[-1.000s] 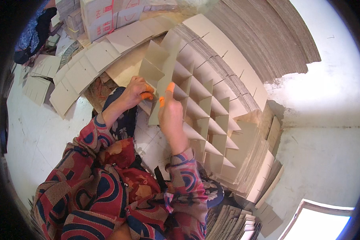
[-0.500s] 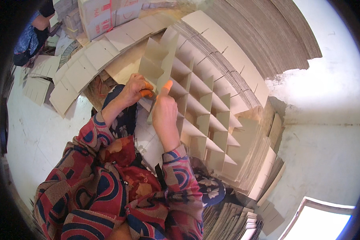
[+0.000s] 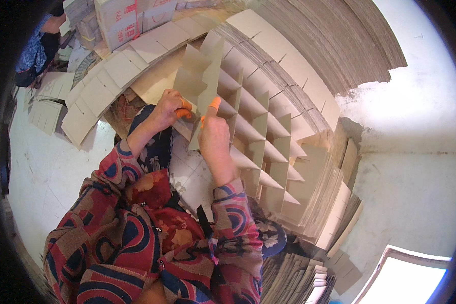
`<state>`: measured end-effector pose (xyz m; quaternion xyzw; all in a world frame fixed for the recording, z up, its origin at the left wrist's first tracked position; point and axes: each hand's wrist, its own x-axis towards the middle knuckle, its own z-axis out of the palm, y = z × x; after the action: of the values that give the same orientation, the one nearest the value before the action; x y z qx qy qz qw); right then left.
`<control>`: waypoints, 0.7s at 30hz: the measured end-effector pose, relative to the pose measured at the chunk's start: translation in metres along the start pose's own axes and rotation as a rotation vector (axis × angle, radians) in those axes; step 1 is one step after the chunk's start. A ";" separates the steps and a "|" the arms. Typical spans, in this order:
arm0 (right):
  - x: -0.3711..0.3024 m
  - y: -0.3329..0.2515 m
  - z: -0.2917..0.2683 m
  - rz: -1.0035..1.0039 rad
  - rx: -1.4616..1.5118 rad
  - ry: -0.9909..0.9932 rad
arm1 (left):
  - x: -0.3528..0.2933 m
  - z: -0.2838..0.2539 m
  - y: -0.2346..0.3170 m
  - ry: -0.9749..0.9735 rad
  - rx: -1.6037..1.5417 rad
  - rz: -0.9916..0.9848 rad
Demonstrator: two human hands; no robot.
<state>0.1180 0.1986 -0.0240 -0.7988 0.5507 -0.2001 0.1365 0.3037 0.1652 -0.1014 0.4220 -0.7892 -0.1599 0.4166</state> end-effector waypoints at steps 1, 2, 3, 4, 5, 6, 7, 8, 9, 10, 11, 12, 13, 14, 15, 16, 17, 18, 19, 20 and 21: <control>0.000 0.001 0.000 0.000 -0.019 -0.006 | 0.001 0.000 0.001 0.006 -0.004 0.006; -0.001 -0.001 -0.002 0.000 -0.027 0.004 | 0.002 -0.001 0.002 0.011 -0.005 0.009; 0.000 -0.006 -0.006 0.000 -0.036 0.013 | 0.002 -0.002 0.002 0.017 -0.006 0.011; 0.000 -0.009 -0.008 -0.001 -0.044 0.022 | 0.001 -0.003 0.001 0.020 -0.007 0.014; -0.001 -0.010 -0.008 0.005 -0.067 0.011 | 0.002 -0.002 0.001 0.026 -0.015 0.021; -0.001 -0.012 -0.006 0.010 -0.090 0.000 | 0.002 -0.002 0.001 0.032 -0.022 0.028; -0.001 -0.014 -0.005 0.015 -0.112 -0.012 | 0.002 -0.002 0.001 0.010 -0.022 0.015; -0.001 -0.015 -0.005 0.019 -0.090 -0.023 | 0.001 -0.002 0.001 -0.011 -0.021 -0.001; -0.001 -0.017 -0.005 0.022 -0.068 -0.034 | 0.001 -0.003 0.001 -0.033 -0.020 -0.016; 0.000 -0.018 -0.006 0.026 -0.046 -0.044 | 0.001 -0.002 0.001 -0.019 -0.016 -0.004; 0.000 -0.018 -0.006 0.013 0.015 -0.037 | 0.001 -0.002 0.002 -0.007 -0.011 0.008; 0.001 -0.016 -0.008 0.000 0.077 -0.029 | 0.001 -0.002 0.003 0.006 -0.006 0.020; 0.003 -0.014 -0.009 -0.013 0.138 -0.020 | 0.001 -0.002 0.003 -0.005 -0.003 0.022; 0.006 -0.012 -0.010 -0.067 0.136 0.003 | 0.002 -0.002 0.001 -0.017 -0.001 0.024; 0.009 -0.011 -0.011 -0.122 0.135 0.026 | 0.002 -0.002 -0.001 -0.029 0.000 0.026; 0.011 -0.010 -0.011 -0.178 0.134 0.049 | 0.001 -0.001 -0.001 -0.037 -0.002 0.013; 0.011 -0.010 -0.010 -0.106 0.107 0.030 | 0.001 -0.001 -0.002 -0.043 -0.004 0.002; 0.011 -0.011 -0.006 -0.034 0.081 0.012 | 0.001 0.000 -0.002 -0.048 -0.005 -0.009; 0.011 -0.011 -0.005 0.037 0.054 -0.007 | 0.001 0.001 -0.002 -0.021 -0.006 0.008; 0.011 -0.010 -0.004 0.058 0.042 -0.009 | 0.000 0.002 -0.002 0.001 -0.004 0.023; 0.013 -0.009 -0.003 0.079 0.030 -0.011 | 0.000 0.003 -0.001 0.024 -0.003 0.038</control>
<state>0.1280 0.1901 -0.0152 -0.7753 0.5779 -0.1985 0.1594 0.3021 0.1647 -0.1041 0.4084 -0.7917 -0.1478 0.4295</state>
